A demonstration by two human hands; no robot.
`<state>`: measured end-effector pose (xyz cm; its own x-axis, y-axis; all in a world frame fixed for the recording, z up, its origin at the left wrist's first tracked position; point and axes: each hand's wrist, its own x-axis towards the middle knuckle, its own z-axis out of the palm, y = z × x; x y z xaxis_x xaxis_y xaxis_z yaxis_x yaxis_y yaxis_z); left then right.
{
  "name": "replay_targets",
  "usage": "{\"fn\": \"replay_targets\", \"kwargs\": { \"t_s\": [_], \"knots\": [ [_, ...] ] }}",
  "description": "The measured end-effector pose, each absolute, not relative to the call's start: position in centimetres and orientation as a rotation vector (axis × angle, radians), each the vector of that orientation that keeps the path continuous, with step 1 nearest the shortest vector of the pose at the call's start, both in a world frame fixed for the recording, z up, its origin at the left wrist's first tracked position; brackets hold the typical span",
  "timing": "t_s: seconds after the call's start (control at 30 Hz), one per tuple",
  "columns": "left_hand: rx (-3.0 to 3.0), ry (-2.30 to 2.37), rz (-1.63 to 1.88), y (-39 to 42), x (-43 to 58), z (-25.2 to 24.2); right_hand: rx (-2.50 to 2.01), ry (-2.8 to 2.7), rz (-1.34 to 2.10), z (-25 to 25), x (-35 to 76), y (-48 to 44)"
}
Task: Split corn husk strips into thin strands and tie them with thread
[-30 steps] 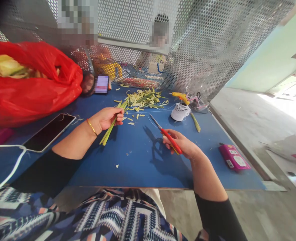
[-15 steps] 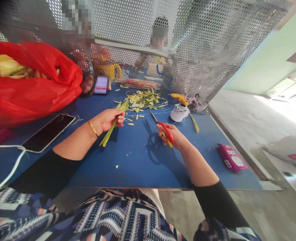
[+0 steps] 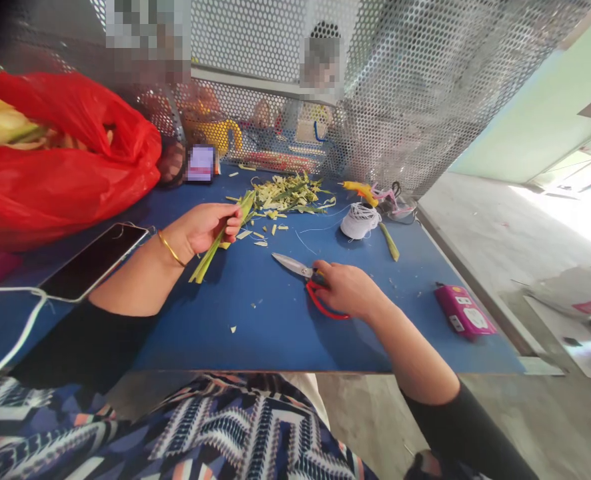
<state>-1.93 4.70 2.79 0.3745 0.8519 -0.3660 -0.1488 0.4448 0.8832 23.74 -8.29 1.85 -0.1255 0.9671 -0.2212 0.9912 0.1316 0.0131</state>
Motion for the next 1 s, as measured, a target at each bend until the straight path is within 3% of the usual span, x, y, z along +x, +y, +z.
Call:
{"fn": "replay_targets", "kwargs": {
  "t_s": [0.17,0.33,0.57,0.77,1.0],
  "knots": [
    [0.923,0.939,0.760,3.7,-1.5,3.2,1.942,2.021,-0.026,3.8,21.2,-6.3],
    [0.943,0.885,0.766,2.8,-1.2,3.8,2.442,2.129,-0.282,1.4,21.1,-0.5],
    [0.923,0.849,0.730,2.6,-1.2,3.8,2.583,2.059,-0.392,-2.0,22.0,3.1],
    [0.905,0.842,0.721,2.9,-1.1,3.5,2.668,2.154,-0.507,1.2,22.3,8.6],
    [0.904,0.872,0.726,3.3,-1.2,3.1,2.925,2.223,-0.137,6.1,21.7,12.8]
  ]
}}
